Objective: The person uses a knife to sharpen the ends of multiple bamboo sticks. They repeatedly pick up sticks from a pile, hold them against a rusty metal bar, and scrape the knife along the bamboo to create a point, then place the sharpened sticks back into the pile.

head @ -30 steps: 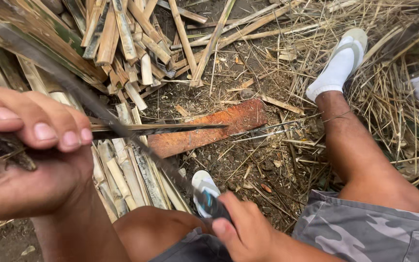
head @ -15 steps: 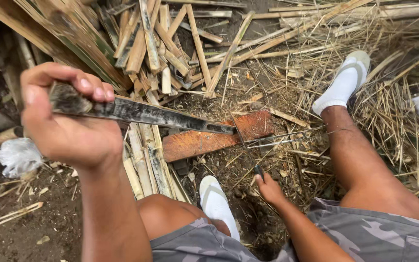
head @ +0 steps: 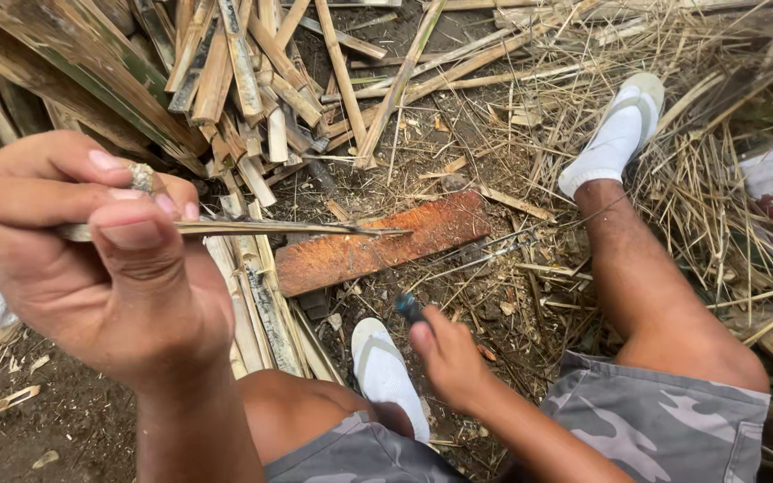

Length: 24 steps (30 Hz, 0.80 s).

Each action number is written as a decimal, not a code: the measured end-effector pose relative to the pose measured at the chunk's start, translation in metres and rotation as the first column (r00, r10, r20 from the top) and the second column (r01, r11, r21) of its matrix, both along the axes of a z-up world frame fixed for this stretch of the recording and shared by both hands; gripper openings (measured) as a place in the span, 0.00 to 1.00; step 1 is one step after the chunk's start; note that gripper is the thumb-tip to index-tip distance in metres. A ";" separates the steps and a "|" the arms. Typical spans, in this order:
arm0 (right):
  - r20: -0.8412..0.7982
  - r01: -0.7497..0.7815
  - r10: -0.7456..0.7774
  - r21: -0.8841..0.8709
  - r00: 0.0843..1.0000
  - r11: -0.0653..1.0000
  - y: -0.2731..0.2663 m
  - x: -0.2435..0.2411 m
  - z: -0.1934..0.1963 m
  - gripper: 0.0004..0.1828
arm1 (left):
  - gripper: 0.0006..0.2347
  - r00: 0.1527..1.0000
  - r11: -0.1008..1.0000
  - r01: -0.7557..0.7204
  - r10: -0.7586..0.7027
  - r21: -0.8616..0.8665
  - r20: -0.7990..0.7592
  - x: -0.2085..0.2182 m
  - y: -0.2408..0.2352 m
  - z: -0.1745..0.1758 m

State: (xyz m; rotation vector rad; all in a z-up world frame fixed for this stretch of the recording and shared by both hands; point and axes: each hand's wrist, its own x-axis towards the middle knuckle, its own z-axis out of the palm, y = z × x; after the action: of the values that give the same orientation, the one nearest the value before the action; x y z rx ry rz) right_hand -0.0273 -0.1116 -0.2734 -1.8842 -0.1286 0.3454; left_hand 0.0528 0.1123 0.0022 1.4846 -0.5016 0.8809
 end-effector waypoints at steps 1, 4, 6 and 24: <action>-0.109 0.022 -0.030 -0.074 0.994 0.997 0.001 0.020 -0.040 0.31 | 0.14 1.000 1.000 0.008 -0.008 -0.001 0.006 0.004 0.006 0.000; -0.401 0.044 -0.171 -0.306 0.900 0.951 -0.018 0.040 -0.109 0.34 | 0.15 0.999 0.999 0.042 -0.043 0.008 0.032 0.017 0.014 0.000; -0.416 0.048 -0.194 -0.336 0.888 0.941 -0.018 0.040 -0.092 0.31 | 0.15 0.996 0.999 0.037 -0.039 0.026 0.086 0.026 0.013 0.003; 0.041 0.017 -0.017 0.019 0.999 1.000 -0.011 -0.001 -0.007 0.32 | 0.14 0.973 0.978 -0.210 0.209 -0.007 0.100 0.003 -0.020 -0.009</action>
State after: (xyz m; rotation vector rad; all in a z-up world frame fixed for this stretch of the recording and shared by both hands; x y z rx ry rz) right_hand -0.0278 -0.1223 -0.2808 -1.8733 -0.1428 0.2932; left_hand 0.0562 0.0921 -0.0071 1.5211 -0.4249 1.1252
